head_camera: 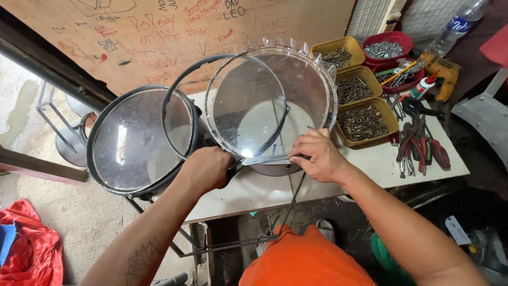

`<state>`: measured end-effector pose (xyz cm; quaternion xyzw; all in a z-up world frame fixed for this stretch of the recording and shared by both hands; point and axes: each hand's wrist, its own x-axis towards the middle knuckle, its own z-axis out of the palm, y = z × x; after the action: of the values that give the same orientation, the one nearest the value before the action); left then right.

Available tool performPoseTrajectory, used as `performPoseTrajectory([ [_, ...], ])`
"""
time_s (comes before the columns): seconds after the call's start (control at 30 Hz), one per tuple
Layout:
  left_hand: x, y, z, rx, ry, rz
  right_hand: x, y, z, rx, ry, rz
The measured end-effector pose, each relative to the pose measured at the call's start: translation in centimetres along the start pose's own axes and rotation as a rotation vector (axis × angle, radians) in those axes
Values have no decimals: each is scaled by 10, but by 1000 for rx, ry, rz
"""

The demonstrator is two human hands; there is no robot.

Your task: Assembling a drum by tightening internal bolts, fitting the drum head and rim, and trimming excess material with scissors

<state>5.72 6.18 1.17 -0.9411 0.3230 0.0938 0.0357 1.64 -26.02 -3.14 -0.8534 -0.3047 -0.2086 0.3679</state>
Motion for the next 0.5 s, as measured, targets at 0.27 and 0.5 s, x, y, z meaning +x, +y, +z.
performPoseTrajectory([
  [0.27,-1,2,-4,27,-5,21,-2,3,6,-2,29,-4],
  [0.5,-3,22,-15,62,-3,48,1,-2,8,3,44,-28],
])
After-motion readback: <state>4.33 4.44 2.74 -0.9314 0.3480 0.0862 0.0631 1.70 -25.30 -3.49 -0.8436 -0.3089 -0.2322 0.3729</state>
